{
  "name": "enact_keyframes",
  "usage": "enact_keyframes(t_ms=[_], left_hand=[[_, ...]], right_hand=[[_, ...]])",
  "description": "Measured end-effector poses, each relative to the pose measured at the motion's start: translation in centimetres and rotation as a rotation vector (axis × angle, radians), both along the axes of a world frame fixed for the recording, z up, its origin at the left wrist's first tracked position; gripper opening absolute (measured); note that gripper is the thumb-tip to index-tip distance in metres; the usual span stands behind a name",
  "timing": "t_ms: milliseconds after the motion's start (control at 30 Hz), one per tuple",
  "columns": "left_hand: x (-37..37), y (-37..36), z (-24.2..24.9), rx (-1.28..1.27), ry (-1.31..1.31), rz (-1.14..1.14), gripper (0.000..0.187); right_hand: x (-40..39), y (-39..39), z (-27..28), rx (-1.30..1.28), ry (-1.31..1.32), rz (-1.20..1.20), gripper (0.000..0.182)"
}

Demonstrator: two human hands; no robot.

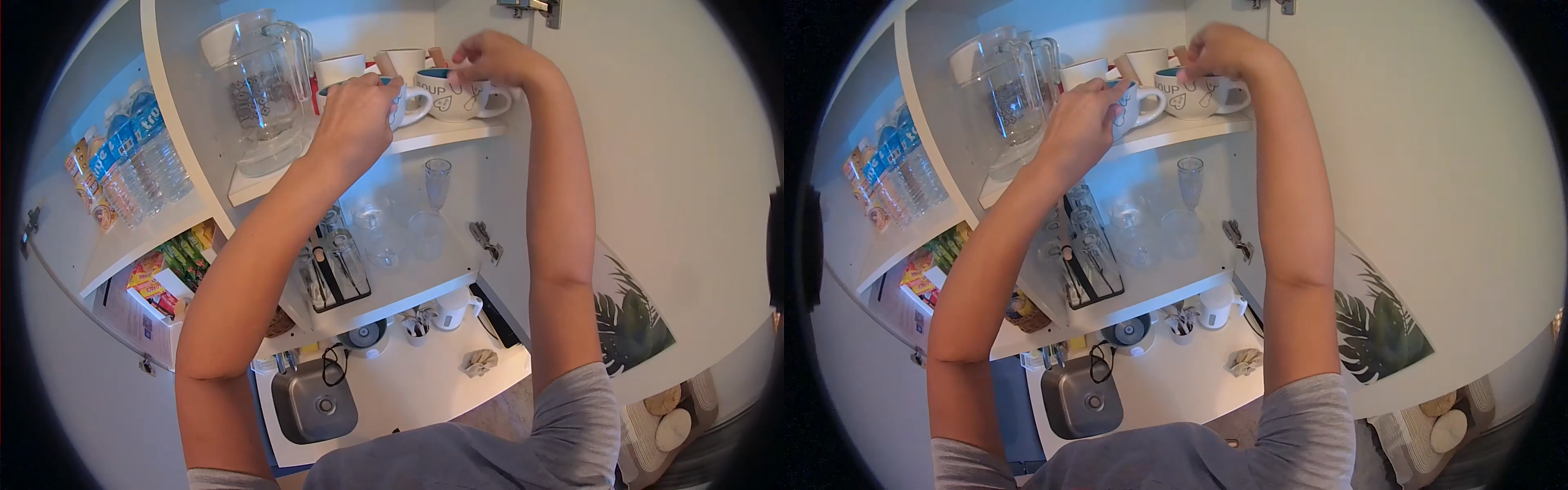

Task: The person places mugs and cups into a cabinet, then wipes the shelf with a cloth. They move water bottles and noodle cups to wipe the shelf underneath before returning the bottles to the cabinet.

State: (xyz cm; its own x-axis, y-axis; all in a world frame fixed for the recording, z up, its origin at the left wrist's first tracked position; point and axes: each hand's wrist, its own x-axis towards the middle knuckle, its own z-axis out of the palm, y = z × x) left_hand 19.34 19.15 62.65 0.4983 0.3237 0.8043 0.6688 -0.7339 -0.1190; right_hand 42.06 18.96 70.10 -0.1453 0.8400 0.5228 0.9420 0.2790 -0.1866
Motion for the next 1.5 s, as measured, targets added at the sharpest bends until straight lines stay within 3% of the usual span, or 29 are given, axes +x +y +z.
enact_keyframes(t_ms=[167, 467, 567, 800, 900, 967, 1067, 1267, 1400, 1500], left_hand=[[0.8, 0.5, 0.0, 0.051, 0.045, 0.053, 0.031], [1.0, 1.0, -0.6, 0.130, 0.020, 0.050, 0.032], [1.0, 0.9, -0.5, 0.099, 0.047, 0.071, 0.042], [0.6, -0.3, -0.8, 0.096, 0.017, 0.064, 0.042], [-0.1, -0.8, -1.8, 0.218, -0.008, 0.048, 0.045], [-0.4, -0.6, -2.3, 0.303, -0.011, 0.042, 0.049], [-0.8, -0.5, -2.7, 0.292, 0.031, 0.087, 0.051], [-0.9, -0.7, -2.6, 0.249, 0.064, 0.157, 0.049], [-0.7, -0.7, -2.7, 0.207, 0.076, 0.177, 0.048], [-0.8, -0.9, -2.9, 0.253, 0.030, 0.149, 0.049]], right_hand=[[0.5, -0.7, -3.3, -0.078, 0.154, -0.005, 0.027], [1.8, 0.7, -3.9, -0.090, 0.180, 0.047, 0.019], [1.8, 0.7, -3.9, -0.083, 0.166, 0.068, 0.016], [1.6, 0.0, -3.5, -0.147, 0.284, 0.196, 0.024], [1.4, 1.7, -2.7, -0.005, 0.341, 0.274, 0.030], [0.3, 3.7, -1.5, 0.217, 0.197, 0.204, 0.029], [-2.2, 7.4, -0.3, 0.295, 0.062, 0.200, 0.030], [-4.0, 10.4, 1.1, 0.079, -0.125, 0.076, 0.028], [-4.6, 9.5, 0.8, 0.075, -0.123, 0.087, 0.029], [-4.7, 5.2, 0.2, 0.369, 0.203, 0.176, 0.028]])
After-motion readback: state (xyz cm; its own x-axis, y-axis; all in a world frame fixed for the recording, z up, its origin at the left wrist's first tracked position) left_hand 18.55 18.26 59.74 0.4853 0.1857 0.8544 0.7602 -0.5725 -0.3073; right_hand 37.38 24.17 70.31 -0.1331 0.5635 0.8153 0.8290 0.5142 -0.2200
